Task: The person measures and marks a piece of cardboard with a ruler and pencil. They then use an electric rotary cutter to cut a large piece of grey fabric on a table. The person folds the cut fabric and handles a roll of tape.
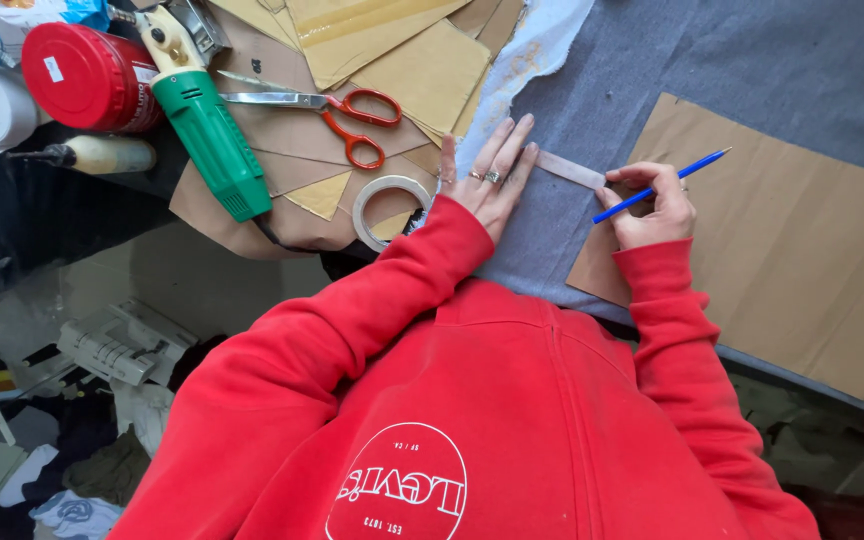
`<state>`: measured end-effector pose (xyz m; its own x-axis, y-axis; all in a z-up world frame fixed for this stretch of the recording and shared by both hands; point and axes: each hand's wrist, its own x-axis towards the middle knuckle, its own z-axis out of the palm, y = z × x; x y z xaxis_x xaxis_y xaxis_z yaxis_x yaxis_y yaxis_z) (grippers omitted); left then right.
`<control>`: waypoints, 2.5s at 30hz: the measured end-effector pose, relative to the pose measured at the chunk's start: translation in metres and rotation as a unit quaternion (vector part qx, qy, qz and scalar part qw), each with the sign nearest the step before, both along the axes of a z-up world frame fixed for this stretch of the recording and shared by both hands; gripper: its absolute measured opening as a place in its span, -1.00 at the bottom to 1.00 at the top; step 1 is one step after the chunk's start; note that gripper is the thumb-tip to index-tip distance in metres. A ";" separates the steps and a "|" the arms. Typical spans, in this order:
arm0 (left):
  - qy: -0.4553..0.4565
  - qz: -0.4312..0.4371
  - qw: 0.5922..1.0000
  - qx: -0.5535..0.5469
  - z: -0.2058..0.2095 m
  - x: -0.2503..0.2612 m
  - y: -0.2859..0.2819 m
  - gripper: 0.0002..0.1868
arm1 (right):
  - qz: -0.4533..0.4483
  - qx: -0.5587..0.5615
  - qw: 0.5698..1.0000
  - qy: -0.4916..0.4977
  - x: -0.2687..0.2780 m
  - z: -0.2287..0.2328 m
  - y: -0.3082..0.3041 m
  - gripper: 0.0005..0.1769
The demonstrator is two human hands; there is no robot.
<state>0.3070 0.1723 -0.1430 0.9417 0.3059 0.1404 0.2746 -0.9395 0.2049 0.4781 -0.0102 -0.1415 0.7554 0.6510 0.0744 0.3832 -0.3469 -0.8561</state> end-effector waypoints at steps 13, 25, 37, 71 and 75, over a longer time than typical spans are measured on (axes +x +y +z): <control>-0.161 -0.025 0.986 -0.045 -0.046 0.032 0.053 -0.73 | -0.001 -0.016 1.000 -0.014 0.001 -0.002 -0.005 -0.65; -0.135 0.004 0.989 -0.057 -0.037 0.034 0.051 -0.82 | 0.033 0.177 0.934 0.310 -0.012 -0.015 0.035 -0.31; -0.134 0.009 0.990 -0.054 -0.032 0.028 0.048 -0.70 | 0.009 0.094 0.945 0.313 -0.028 -0.022 0.047 -0.87; -0.165 0.198 0.917 -0.305 0.076 -0.068 0.083 -0.78 | 0.136 -0.224 0.953 -0.151 0.171 -0.031 -0.001 -0.63; -0.101 0.021 0.963 -0.251 0.105 -0.071 0.067 -0.94 | 0.130 -0.203 0.944 -0.224 0.162 -0.035 -0.005 -0.70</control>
